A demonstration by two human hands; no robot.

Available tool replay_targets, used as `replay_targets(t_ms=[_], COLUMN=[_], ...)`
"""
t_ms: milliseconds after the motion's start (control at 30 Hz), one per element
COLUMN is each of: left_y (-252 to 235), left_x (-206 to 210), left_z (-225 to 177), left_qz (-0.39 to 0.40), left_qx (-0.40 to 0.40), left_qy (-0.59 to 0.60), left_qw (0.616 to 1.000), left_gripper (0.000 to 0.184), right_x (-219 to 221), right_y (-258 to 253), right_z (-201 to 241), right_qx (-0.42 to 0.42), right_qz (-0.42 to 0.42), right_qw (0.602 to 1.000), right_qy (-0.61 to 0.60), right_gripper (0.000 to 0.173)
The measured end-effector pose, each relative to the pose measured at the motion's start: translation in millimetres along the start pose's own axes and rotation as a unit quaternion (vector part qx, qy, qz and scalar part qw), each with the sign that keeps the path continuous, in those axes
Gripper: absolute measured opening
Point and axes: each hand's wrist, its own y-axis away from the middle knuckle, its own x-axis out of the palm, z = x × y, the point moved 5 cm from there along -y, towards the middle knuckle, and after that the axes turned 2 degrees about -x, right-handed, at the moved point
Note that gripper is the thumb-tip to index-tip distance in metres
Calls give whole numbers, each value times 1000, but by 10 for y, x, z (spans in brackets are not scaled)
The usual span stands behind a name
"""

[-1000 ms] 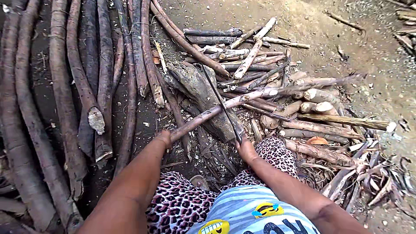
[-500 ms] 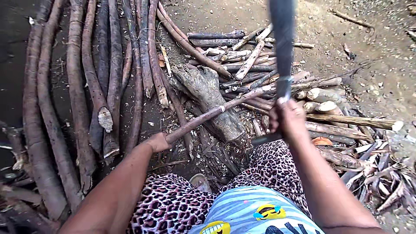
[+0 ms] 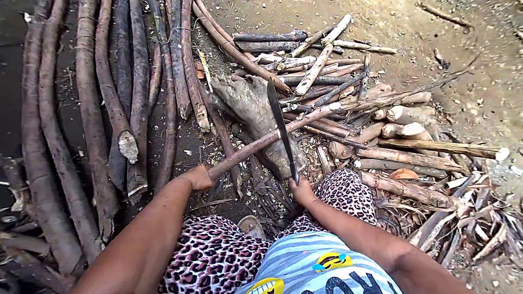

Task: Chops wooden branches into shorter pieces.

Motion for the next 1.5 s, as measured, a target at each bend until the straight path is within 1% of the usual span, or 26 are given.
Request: replay_targets(t_ms=[67, 133, 167, 200, 267, 367, 433, 467, 533, 633, 700, 733, 767, 800, 833, 867, 900, 933, 1000, 1067, 1133, 1200, 1233, 1333, 1400, 1500], left_y=[41, 31, 19, 18, 39, 37, -24, -44, -56, -60, -88, -91, -75, -63, -60, -71, -76, -69, -40, 23, 180, 385, 428, 440, 367, 193], left_x=[13, 8, 36, 65, 86, 26, 24, 20, -7, -37, -24, -13, -9, -14, -13, 2, 19, 21, -37, -92, -220, -229, -205, -201, -217, -244], left_z=[-19, -65, -91, -129, -192, -143, -33, 8, 41, 38, 50, 50, 40, 30, 29, 35, 34, 14, -39, -51, -182, -366, -419, -464, -421, -283], left_qz=[-38, -73, -80, -75, -45, 11, 36, 41, 34, 13, 13, 17, 22, 24, 27, 30, 32, 33, 7, -64, -159, -208, -212, -194, -165, -105], left_qx=[1, 2, 7, 16, 34, 36, 26, 20, 13, 11, 10, 6, 2, 0, -1, 0, 0, -1, 9, 27, 15, 5, 3, -6, -7, -10], left_qy=[-14, -29, -32, -33, -16, 21, 40, 41, 31, 6, -5, -7, -6, -3, -1, 0, 0, 0, 17, 24, -20, -58, -72, -107, -116, -91], left_qw=[999, 997, 996, 996, 998, 999, 998, 998, 999, 1000, 1000, 1000, 1000, 1000, 1000, 1000, 999, 999, 1000, 997, 987, 976, 975, 975, 979, 990], left_gripper=[38, 44, 46, 47, 49, 48, 49, 48, 46, 36, 35, 36, 36, 35, 33, 32, 30, 29, 32, 48, 54, 50, 49, 43, 38, 35], right_x=[68, 17, -30, -102, -311, -742, -1154, -1387, -1860, -2407, -2506, -2410, -2187, -1841, -1395, -936, -554, -292, -150, -224, -390, -488, -498, -392, -345, -521], right_y=[136, 273, 333, 377, 439, 586, 756, 859, 1083, 1353, 1294, 1222, 1109, 923, 673, 410, 206, 84, 42, 128, 112, 62, 31, -26, 38, 176], right_z=[138, 369, 442, 476, 497, 722, 1028, 1208, 1595, 2135, 2313, 2271, 2092, 1760, 1272, 724, 269, -7, -55, 32, 110, 95, 62, -26, 9, 204], right_qx=[64, 112, 123, 123, 92, -23, -145, -217, -363, -540, -585, -581, -551, -484, -379, -259, -146, -51, 43, 89, 96, 70, 46, -8, -25, -69], right_qz=[49, 136, 174, 183, 136, 64, 25, -3, -68, -209, -271, -296, -310, -309, -271, -194, -99, -20, 44, 74, 81, 57, 38, 10, -4, -23], right_qw=[986, 918, 883, 868, 899, 950, 952, 939, 887, 774, 699, 691, 720, 784, 870, 943, 984, 998, 998, 986, 973, 984, 994, 997, 996, 997], right_qy=[-146, -355, -419, -446, -406, -305, -268, -268, -279, -256, -310, -311, -286, -237, -163, -83, -23, 12, -2, -117, -192, -153, -95, 76, 90, 31], right_gripper=[28, 37, 39, 39, 39, 36, 34, 34, 33, 33, 34, 33, 34, 37, 40, 42, 45, 46, 42, 37, 35, 30, 28, 39, 39, 34])
